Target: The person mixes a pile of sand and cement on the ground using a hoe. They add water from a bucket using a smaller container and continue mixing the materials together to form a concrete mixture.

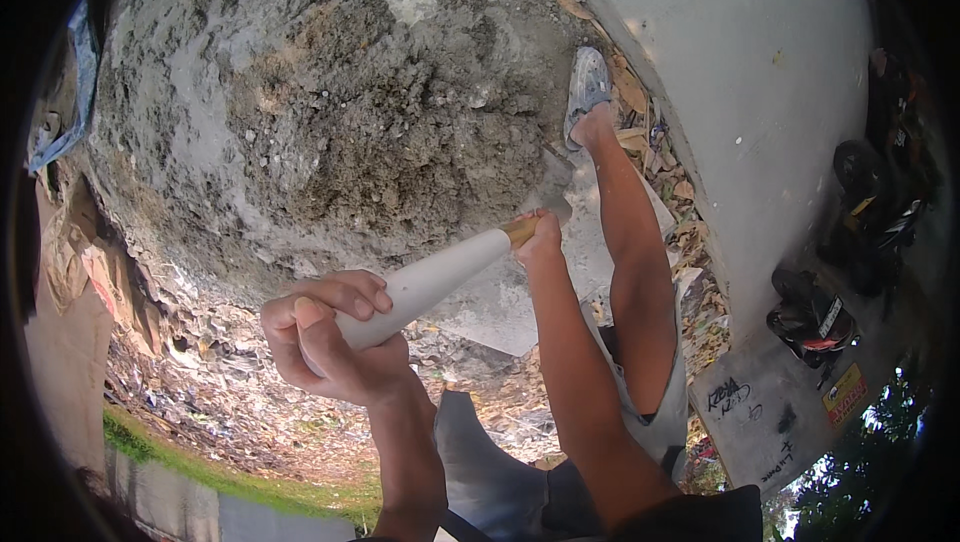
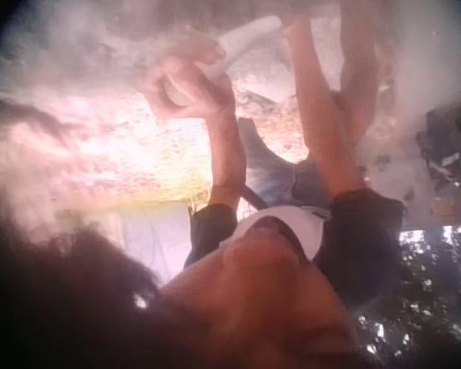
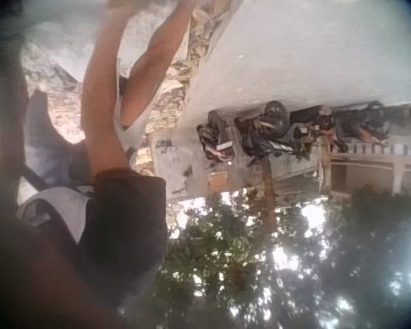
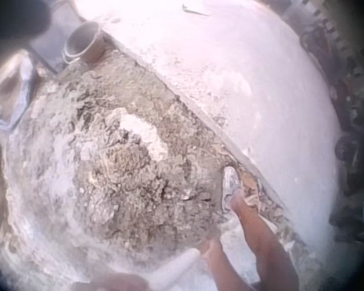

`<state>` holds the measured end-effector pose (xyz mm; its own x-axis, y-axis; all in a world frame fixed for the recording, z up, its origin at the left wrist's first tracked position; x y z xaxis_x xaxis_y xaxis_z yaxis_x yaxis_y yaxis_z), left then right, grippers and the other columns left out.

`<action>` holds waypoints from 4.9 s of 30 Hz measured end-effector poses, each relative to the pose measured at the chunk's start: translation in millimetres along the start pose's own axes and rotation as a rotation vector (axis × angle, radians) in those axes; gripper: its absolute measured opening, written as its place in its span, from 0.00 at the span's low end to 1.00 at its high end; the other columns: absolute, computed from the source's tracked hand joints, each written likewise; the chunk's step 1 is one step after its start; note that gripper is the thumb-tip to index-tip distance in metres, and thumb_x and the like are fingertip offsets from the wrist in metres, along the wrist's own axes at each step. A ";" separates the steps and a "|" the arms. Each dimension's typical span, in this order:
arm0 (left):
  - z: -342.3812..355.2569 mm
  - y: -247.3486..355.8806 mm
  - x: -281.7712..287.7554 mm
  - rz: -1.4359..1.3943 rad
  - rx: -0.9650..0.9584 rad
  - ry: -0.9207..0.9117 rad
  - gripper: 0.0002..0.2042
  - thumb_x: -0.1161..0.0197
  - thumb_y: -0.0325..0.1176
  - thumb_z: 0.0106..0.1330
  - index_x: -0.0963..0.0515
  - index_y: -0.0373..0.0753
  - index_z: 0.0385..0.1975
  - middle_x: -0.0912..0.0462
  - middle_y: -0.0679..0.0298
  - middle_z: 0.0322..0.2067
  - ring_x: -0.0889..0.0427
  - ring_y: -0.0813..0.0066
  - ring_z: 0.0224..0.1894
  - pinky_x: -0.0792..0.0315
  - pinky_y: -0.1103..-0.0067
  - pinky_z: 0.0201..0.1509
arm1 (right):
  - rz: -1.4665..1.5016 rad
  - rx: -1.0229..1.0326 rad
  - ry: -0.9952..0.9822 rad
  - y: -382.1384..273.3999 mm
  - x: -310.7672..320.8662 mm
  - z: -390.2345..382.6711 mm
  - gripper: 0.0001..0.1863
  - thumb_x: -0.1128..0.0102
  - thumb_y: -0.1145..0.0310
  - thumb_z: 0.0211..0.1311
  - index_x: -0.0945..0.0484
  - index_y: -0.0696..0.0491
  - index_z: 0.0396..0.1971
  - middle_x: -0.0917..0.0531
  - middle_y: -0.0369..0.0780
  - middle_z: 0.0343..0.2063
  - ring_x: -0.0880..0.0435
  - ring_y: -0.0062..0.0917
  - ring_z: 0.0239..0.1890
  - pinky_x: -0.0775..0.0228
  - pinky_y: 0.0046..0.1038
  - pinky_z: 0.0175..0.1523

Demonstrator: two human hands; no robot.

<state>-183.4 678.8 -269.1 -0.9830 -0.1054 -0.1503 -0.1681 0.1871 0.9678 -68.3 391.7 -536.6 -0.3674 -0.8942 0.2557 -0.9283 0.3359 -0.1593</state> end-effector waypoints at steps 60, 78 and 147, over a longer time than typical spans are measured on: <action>-11.0 -57.5 -114.9 0.323 0.264 -0.095 0.07 0.36 0.25 0.64 0.27 0.35 0.27 0.25 0.62 0.18 0.24 0.75 0.20 0.29 0.78 0.27 | 0.062 -0.131 0.246 -39.7 36.3 58.8 0.06 0.50 0.67 0.60 0.31 0.50 0.35 0.25 0.39 0.35 0.21 0.37 0.40 0.23 0.45 0.45; -202.5 -23.0 470.1 -0.224 0.473 1.129 0.10 0.49 0.42 0.63 0.35 0.47 0.22 0.30 0.70 0.19 0.26 0.74 0.25 0.24 0.72 0.39 | -0.389 0.160 -0.416 190.8 -1.3 -230.1 0.10 0.38 0.74 0.58 0.33 0.50 0.30 0.31 0.35 0.18 0.30 0.24 0.19 0.31 0.33 0.29; -233.4 -154.6 234.2 0.253 0.926 0.490 0.12 0.31 0.34 0.55 0.21 0.30 0.25 0.17 0.51 0.21 0.14 0.62 0.26 0.23 0.69 0.32 | -2.095 1.340 -1.130 447.7 -121.5 -247.5 0.13 0.36 0.65 0.54 0.22 0.62 0.30 0.17 0.48 0.23 0.17 0.37 0.28 0.25 0.36 0.35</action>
<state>-370.3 397.2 -406.9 -0.8952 -0.3007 0.3288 -0.1565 0.9031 0.4000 -453.3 723.9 -403.1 0.7812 0.3386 0.5244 0.6226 -0.3614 -0.6941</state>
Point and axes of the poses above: each hand's wrist, its own z-axis towards the middle knuckle, its own x-axis out of the back of the hand, y = z × x, the point moved 3 cm from there along z, towards the middle knuckle
